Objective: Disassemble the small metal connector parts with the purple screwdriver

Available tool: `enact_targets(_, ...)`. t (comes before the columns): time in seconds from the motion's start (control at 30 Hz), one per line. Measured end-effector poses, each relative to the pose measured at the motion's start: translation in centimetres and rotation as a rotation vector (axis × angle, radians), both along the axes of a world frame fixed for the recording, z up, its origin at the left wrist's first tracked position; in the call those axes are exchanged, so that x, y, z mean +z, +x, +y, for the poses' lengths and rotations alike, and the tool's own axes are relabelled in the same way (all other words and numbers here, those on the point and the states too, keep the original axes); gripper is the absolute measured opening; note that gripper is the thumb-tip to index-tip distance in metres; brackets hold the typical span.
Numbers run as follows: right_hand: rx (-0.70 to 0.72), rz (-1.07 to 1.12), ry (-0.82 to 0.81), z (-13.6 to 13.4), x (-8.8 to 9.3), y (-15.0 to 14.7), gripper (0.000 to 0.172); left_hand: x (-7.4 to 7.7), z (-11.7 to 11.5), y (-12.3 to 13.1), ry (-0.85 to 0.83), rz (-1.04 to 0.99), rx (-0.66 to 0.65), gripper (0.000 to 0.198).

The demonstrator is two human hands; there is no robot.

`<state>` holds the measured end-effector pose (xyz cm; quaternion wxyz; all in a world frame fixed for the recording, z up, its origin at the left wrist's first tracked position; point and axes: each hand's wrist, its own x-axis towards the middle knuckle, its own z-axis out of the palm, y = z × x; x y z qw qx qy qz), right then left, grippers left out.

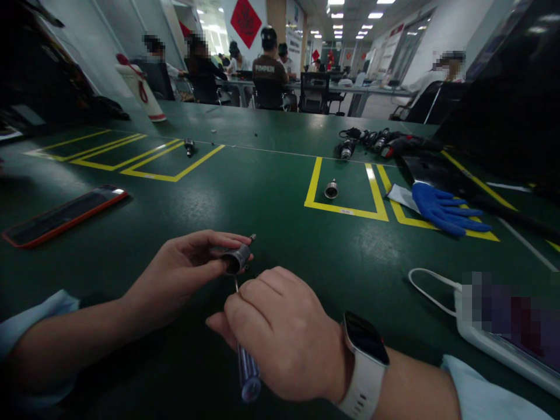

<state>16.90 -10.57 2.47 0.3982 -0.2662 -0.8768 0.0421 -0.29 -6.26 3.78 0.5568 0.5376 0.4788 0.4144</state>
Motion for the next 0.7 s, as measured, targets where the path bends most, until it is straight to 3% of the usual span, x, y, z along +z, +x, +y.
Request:
enact_targets(0.3,0.029,0.096,-0.035,0.0,0.7,0.4,0.015,-0.1,0.2,-0.1,-0.030,-0.001,-0.021,0.015)
enact_targets(0.43,-0.142,0.360,-0.294,0.3,1.6,1.1,0.024,0.0,0.3,-0.3,-0.075,0.026,-0.024,0.021)
enact_targets(0.53,-0.295,0.414,-0.469,1.1,1.4,1.3,0.031,0.1,0.4,-0.4,-0.103,0.019,-0.042,0.024)
enact_targets(0.7,-0.297,0.340,-0.542,2.0,0.2,1.2,0.034,0.1,0.4,-0.3,-0.119,0.018,-0.038,0.026)
